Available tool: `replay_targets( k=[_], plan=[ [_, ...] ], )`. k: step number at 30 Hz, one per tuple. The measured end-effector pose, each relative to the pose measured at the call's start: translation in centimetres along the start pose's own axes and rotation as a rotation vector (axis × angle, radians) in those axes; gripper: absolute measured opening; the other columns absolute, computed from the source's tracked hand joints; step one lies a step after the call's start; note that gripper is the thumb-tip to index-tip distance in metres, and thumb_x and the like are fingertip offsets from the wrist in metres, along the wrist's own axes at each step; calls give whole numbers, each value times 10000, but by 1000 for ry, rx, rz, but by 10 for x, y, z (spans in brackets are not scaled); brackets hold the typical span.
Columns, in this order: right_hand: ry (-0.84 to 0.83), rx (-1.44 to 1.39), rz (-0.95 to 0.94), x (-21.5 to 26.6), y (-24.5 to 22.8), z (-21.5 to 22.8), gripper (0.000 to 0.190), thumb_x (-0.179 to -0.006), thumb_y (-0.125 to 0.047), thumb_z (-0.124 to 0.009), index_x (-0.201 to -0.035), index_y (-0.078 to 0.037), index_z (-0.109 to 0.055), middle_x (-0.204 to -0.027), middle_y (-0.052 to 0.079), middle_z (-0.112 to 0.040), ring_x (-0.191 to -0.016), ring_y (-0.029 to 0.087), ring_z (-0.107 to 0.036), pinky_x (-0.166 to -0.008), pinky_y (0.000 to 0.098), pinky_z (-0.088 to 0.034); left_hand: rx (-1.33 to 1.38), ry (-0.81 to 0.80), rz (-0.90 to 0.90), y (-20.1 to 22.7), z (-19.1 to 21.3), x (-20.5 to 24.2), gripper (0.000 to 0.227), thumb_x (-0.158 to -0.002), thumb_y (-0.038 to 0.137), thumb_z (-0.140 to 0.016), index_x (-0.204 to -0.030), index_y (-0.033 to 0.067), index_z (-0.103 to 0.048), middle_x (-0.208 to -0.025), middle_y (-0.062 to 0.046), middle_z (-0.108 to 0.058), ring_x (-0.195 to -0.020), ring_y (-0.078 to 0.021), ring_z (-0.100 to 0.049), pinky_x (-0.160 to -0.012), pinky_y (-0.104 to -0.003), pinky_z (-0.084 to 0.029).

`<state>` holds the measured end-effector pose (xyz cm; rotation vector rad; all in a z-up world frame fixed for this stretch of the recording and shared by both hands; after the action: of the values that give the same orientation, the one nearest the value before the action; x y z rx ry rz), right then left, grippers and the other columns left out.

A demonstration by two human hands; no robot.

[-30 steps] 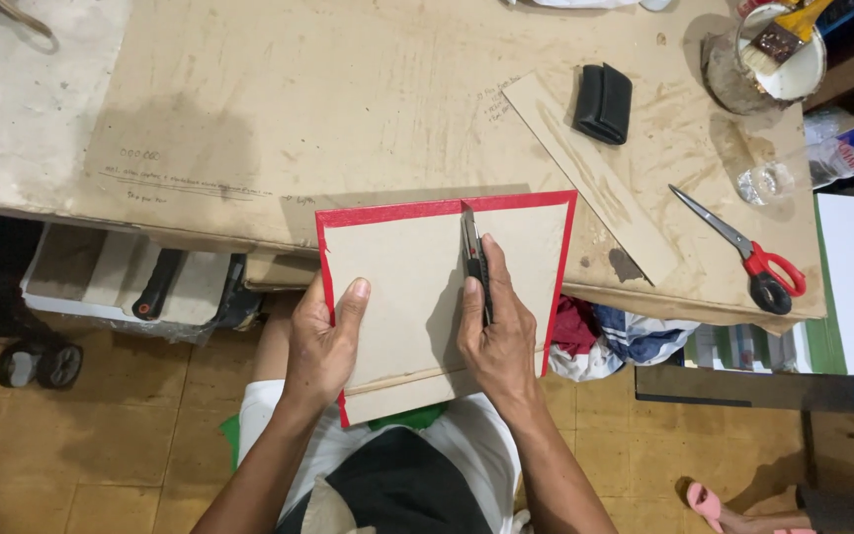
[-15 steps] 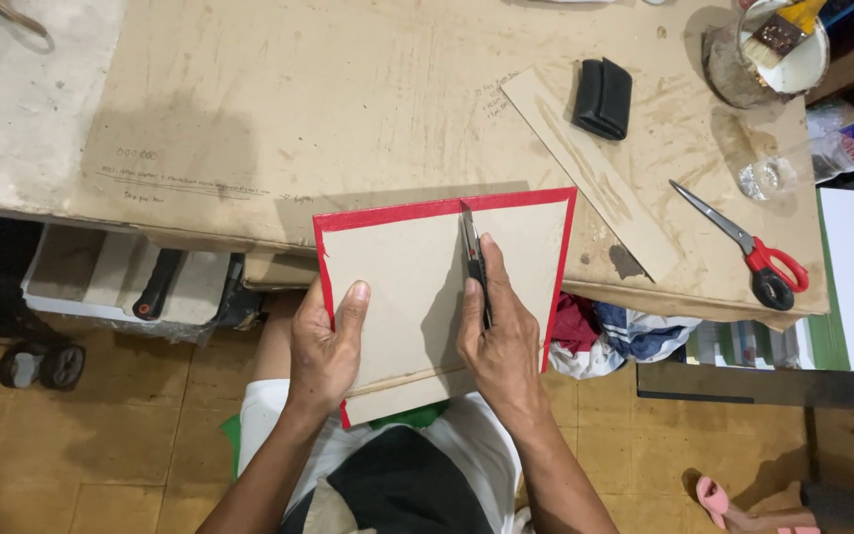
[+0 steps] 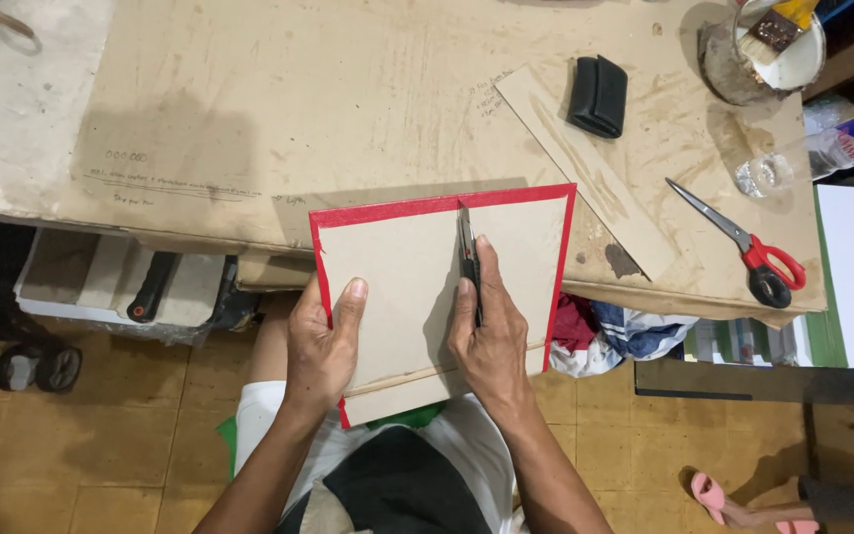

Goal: The person mixes a white substance in a container using a brush, then uses a utility knife to trim a strip of cardboard attached to a red book cover. They apply a small piece of tape to the cover and continue trimming the cardboard strip.

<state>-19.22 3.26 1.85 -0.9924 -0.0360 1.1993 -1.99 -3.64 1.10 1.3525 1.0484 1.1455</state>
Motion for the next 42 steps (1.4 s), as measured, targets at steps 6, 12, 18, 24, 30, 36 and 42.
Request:
replay_targets(
  k=[6, 12, 18, 24, 30, 36, 42],
  plan=[
    [-11, -27, -41, -1, 0, 1, 464, -1046, -135, -531, -1499, -37, -518, -1370, 313, -620, -1225, 477, -614, -977, 546, -548, 2, -10, -19, 1, 1, -2, 190, -1039, 208, -609, -1071, 41, -693, -813, -129, -707, -820, -173, -632, -847, -438, -570],
    [-57, -32, -86, -8, -11, 14, 461, -1022, -116, -546, -1474, -27, -538, -1297, 354, -638, -1145, 544, -619, -887, 601, -558, 50, 28, 1, -12, 1, -3, 150, -1036, 169, -609, -1068, 42, -683, -812, -78, -664, -824, -169, -578, -832, -412, -555],
    [-190, 56, -175, -14, -26, 34, 463, -1023, -155, -526, -1483, -115, -555, -1201, 339, -693, -1063, 566, -647, -818, 622, -554, -32, -5, -48, 7, 2, 1, 186, -1030, 215, -618, -998, 42, -679, -776, -130, -708, -796, -167, -592, -784, -434, -561],
    [-192, 72, -182, -5, -31, 32, 466, -1027, -160, -521, -1491, -117, -546, -1176, 356, -694, -1036, 559, -671, -792, 621, -563, -52, -3, -3, 0, 2, 4, 206, -1030, 241, -621, -1002, 46, -678, -776, -121, -704, -790, -168, -590, -786, -433, -559],
    [-161, 29, -121, -2, -31, 30, 464, -1026, -157, -514, -1482, -75, -538, -1253, 342, -670, -1117, 515, -655, -864, 586, -564, -20, -7, 6, -19, 3, -2, 200, -1035, 229, -610, -1083, 54, -693, -882, -133, -753, -858, -167, -632, -853, -433, -566],
    [-177, -30, 59, 45, -11, -12, 489, -1066, -215, -487, -1507, -7, -449, -1502, 243, -549, -1391, 342, -568, -1161, 382, -461, 134, -27, -67, -43, -10, -3, 381, -1016, 323, -536, -1294, 75, -612, -1225, -77, -724, -1111, -162, -669, -942, -317, -547],
    [-183, -125, 211, 33, -49, -35, 460, -1096, -141, -454, -1522, 21, -393, -1538, 227, -513, -1380, 348, -604, -1143, 378, -523, 81, -130, -167, -23, -9, 9, 403, -1057, 316, -437, -1355, 65, -541, -1223, -91, -664, -1138, -181, -629, -998, -329, -520]
  ],
)
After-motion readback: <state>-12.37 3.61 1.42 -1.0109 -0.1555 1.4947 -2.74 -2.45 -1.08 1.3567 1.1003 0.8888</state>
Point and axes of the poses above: each hand's wrist, its own x-axis away from the middle knuckle, its own z-axis out of the back of the hand, y = z × x, the point moved 6 cm from there along -x, towards the middle knuckle
